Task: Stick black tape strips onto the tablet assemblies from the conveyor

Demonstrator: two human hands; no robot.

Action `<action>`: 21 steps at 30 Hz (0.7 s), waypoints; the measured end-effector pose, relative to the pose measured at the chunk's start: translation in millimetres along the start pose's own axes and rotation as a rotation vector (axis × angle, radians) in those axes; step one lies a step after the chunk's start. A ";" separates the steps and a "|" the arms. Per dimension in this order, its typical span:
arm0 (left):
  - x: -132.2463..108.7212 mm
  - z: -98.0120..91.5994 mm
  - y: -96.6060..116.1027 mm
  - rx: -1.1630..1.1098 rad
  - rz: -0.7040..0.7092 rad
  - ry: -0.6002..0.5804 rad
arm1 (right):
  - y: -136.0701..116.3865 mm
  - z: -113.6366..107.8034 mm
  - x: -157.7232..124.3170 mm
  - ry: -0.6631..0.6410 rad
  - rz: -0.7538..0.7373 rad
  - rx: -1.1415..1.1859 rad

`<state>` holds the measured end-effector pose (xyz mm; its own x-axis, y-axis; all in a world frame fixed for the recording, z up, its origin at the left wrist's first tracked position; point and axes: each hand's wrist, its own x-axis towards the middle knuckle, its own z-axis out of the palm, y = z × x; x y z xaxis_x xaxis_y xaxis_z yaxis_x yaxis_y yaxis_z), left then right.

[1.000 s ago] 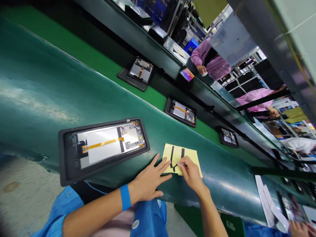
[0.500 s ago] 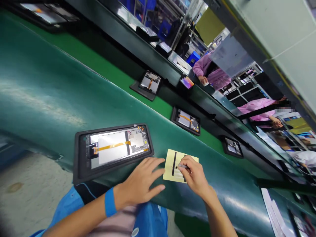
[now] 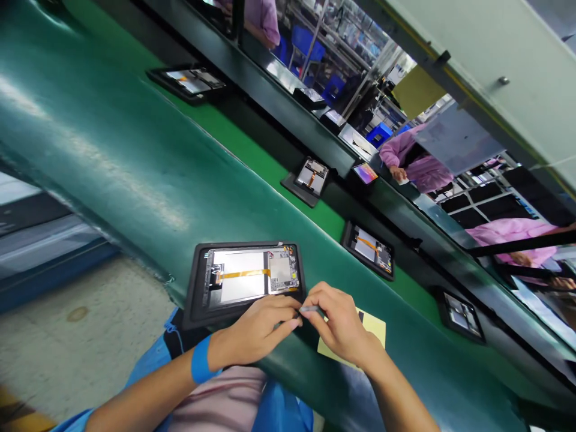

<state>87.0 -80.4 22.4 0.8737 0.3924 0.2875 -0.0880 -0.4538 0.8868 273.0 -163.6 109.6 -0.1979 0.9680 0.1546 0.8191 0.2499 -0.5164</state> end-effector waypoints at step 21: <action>-113.0 -61.4 -11.7 0.339 -0.117 0.579 | -13.0 80.2 94.3 -0.234 -0.112 0.140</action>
<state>-40.0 -70.2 1.8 0.4632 0.7764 0.4274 0.2288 -0.5707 0.7886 200.5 -73.6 63.3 -0.4154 0.9092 0.0271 0.7057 0.3409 -0.6211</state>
